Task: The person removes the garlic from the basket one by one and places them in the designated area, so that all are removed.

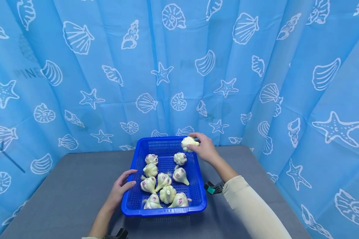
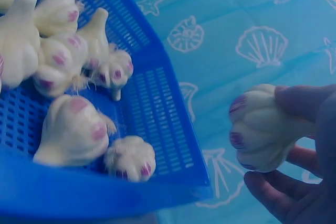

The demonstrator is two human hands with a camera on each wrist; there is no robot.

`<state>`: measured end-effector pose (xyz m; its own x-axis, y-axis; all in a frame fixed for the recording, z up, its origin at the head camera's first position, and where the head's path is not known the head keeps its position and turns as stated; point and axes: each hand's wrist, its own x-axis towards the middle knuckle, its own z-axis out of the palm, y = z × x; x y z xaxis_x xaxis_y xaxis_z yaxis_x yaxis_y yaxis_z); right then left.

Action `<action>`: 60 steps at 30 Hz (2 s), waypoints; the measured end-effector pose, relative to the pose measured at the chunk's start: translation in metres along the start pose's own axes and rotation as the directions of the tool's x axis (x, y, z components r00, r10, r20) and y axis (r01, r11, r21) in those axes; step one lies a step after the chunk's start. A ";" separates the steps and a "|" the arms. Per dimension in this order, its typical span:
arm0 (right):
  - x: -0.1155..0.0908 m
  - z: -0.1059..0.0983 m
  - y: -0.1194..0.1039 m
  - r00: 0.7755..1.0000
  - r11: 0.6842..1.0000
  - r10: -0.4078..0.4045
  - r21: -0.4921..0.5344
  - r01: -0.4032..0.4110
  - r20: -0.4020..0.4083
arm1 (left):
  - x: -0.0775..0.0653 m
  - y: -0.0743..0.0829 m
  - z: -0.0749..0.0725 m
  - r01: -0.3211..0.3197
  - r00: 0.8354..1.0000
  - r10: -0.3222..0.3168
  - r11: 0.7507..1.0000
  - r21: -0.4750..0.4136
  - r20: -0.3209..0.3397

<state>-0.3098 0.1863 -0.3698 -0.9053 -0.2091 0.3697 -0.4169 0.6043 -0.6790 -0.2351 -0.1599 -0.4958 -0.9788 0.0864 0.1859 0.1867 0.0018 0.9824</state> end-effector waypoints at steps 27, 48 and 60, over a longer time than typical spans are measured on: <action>-0.052 0.002 0.098 0.952 0.968 0.250 0.058 -0.244 -0.177 | -0.001 0.002 -0.004 -0.010 1.000 0.010 1.000 0.025 0.030; -0.057 0.007 0.159 0.938 0.935 0.258 -0.184 -0.303 -0.233 | -0.001 0.002 -0.002 -0.010 0.999 0.010 1.000 0.013 0.031; -0.035 0.011 0.154 0.948 0.895 0.237 -0.332 -0.298 -0.211 | -0.001 0.001 -0.003 -0.002 1.000 0.002 1.000 0.011 0.031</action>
<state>-0.3435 0.2786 -0.4940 -0.9402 0.1071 0.3234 -0.0767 0.8583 -0.5073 -0.2339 -0.1629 -0.4947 -0.9753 0.1175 0.1872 0.1899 0.0124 0.9817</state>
